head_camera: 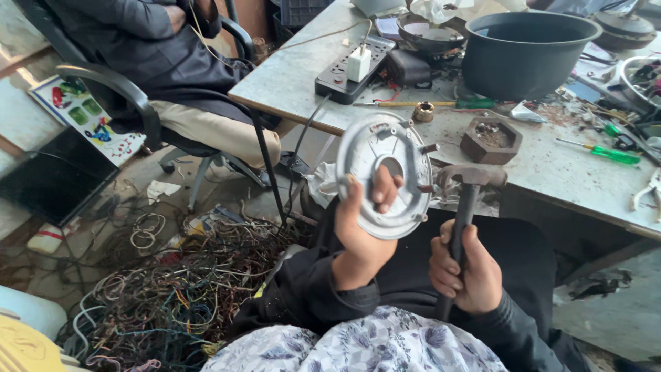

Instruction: The person holds a circular metal electrical component and repeatedly strikes it with a hammer. The person rotates the component to access different areas while continuing to hammer it.

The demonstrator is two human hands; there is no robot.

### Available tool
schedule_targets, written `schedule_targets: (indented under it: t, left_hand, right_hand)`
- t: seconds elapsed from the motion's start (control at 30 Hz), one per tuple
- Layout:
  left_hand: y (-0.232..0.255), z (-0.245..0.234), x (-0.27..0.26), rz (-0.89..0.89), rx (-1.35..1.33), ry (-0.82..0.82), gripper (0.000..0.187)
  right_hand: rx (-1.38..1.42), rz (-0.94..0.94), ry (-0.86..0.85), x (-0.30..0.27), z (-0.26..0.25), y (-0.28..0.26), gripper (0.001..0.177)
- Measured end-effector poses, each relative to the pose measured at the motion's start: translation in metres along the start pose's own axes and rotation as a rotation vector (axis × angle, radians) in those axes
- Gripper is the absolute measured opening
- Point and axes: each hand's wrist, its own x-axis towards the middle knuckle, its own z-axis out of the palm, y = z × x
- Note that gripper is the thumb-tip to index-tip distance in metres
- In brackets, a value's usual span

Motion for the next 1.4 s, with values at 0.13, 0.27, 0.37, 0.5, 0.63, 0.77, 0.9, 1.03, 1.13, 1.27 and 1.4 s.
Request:
schedule_targets:
  t: [0.13, 0.27, 0.37, 0.5, 0.63, 0.77, 0.9, 1.03, 1.13, 1.27, 1.4]
  left_hand:
    - [-0.006, -0.004, -0.006, 0.154, 0.277, -0.153, 0.039]
    - [0.000, -0.012, -0.007, 0.203, 0.558, -0.312, 0.052]
    - [0.008, -0.013, -0.005, 0.231, 0.733, -0.464, 0.075]
    - [0.021, -0.009, 0.011, 0.509, 1.030, -0.817, 0.077]
    - [0.028, -0.007, 0.019, 0.550, 1.096, -0.998, 0.076]
    - [0.031, -0.007, 0.019, 0.560, 1.148, -1.070, 0.072]
    - [0.031, -0.007, 0.014, 0.392, 1.029, -0.867, 0.040]
    - [0.028, -0.007, -0.004, 0.120, 0.705, -0.414, 0.065]
    - [0.019, -0.008, 0.000, 0.095, 0.401, -0.281, 0.060]
    - [0.019, -0.007, 0.011, -0.015, 0.221, -0.129, 0.059]
    - [0.027, -0.005, 0.020, -0.182, 0.084, 0.099, 0.061]
  right_hand:
    - [0.145, 0.049, -0.083, 0.001, 0.000, -0.003, 0.045]
    - [0.140, 0.094, -0.034, -0.001, 0.001, -0.008, 0.045]
    - [0.088, 0.121, 0.014, -0.004, 0.006, -0.014, 0.045]
    - [0.008, 0.203, 0.056, -0.005, 0.011, -0.024, 0.048]
    - [-0.143, 0.291, 0.250, -0.004, 0.009, -0.026, 0.053]
    - [-0.113, 0.328, 0.267, -0.002, 0.005, -0.027, 0.048]
    - [-0.063, 0.268, 0.105, -0.002, 0.004, -0.027, 0.047]
    - [-0.140, 0.235, 0.108, -0.003, 0.004, -0.020, 0.045]
    - [-0.177, 0.183, 0.077, -0.001, 0.003, -0.016, 0.043]
    - [-0.214, 0.162, 0.128, 0.001, 0.003, -0.011, 0.043]
    - [-0.249, 0.153, 0.166, 0.004, 0.004, -0.009, 0.041]
